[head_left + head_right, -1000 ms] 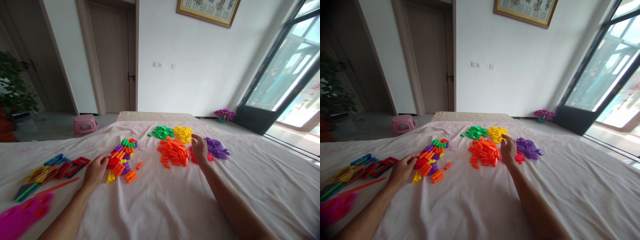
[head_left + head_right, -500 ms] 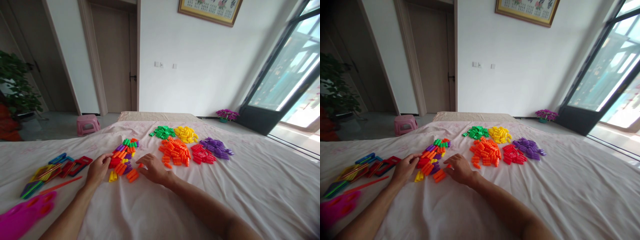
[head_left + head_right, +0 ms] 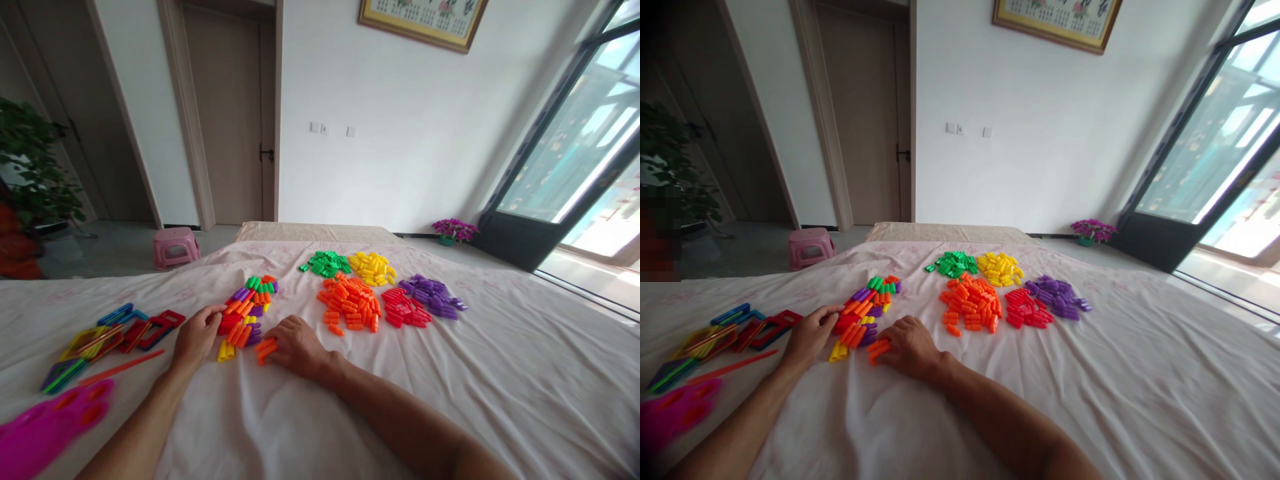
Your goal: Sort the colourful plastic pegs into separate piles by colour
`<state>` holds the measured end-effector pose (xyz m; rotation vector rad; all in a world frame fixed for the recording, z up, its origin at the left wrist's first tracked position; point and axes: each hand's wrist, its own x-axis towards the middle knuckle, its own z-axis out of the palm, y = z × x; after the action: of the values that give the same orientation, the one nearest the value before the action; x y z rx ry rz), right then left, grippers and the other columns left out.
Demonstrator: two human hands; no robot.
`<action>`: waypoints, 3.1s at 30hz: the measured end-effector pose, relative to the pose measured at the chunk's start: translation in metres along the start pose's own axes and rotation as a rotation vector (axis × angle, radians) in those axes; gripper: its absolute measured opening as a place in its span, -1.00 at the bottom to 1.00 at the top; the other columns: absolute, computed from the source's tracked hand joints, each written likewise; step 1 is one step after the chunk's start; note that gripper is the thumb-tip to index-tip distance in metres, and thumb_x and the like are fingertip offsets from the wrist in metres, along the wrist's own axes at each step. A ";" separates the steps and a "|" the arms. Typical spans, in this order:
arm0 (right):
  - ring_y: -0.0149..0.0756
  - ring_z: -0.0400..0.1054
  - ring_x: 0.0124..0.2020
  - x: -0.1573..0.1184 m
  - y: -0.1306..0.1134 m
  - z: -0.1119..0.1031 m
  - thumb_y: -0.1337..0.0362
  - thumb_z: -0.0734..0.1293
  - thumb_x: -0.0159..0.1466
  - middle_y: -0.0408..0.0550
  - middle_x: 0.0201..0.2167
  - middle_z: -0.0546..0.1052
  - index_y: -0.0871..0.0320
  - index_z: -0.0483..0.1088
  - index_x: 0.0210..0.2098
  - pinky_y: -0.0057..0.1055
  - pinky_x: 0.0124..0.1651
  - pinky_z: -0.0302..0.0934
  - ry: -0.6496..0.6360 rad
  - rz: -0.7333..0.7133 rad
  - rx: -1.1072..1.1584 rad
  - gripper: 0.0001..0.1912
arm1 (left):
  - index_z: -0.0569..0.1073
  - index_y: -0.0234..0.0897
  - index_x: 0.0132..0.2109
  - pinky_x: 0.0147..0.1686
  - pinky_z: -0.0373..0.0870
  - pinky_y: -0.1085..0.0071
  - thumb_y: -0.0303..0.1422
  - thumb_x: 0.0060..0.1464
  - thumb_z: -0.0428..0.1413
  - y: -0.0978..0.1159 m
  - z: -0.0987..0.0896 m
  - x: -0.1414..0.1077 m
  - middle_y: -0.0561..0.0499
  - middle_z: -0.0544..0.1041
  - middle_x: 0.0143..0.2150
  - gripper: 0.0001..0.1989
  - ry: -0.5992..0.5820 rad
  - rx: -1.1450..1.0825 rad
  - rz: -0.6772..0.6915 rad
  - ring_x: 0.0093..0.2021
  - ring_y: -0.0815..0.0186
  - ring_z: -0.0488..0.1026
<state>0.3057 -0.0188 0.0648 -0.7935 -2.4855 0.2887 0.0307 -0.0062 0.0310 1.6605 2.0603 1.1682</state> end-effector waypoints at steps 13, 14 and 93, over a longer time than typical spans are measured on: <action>-0.18 0.36 -0.13 -0.005 0.019 -0.017 0.02 0.37 0.25 0.00 -0.21 0.54 0.11 0.44 -0.14 -0.28 -0.05 0.23 0.263 0.118 0.029 -0.68 | 0.53 -0.13 -0.06 -0.26 0.38 0.47 -0.20 0.12 -0.03 0.002 -0.001 -0.002 0.03 0.64 -0.13 -0.66 -0.014 -0.017 -0.012 -0.15 0.24 0.55; -0.17 0.36 -0.12 -0.005 0.023 -0.019 0.03 0.37 0.26 0.00 -0.20 0.54 0.12 0.44 -0.14 -0.27 -0.04 0.22 0.286 0.138 0.016 -0.69 | 0.53 -0.13 -0.07 -0.25 0.38 0.47 -0.20 0.12 -0.03 0.002 -0.001 -0.002 0.03 0.64 -0.13 -0.66 -0.014 -0.020 -0.011 -0.15 0.24 0.55; -0.29 0.41 -0.15 -0.016 0.030 -0.018 0.26 0.22 0.40 -0.07 -0.19 0.57 0.09 0.45 -0.10 -0.37 -0.05 0.26 0.079 0.111 0.036 -0.81 | 0.52 -0.11 -0.03 -0.27 0.39 0.47 -0.18 0.12 -0.05 -0.001 0.001 -0.002 0.03 0.63 -0.11 -0.64 -0.022 0.029 -0.011 -0.15 0.23 0.55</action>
<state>0.3408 -0.0035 0.0635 -0.9119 -2.3600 0.3342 0.0310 -0.0071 0.0287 1.6656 2.0797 1.1171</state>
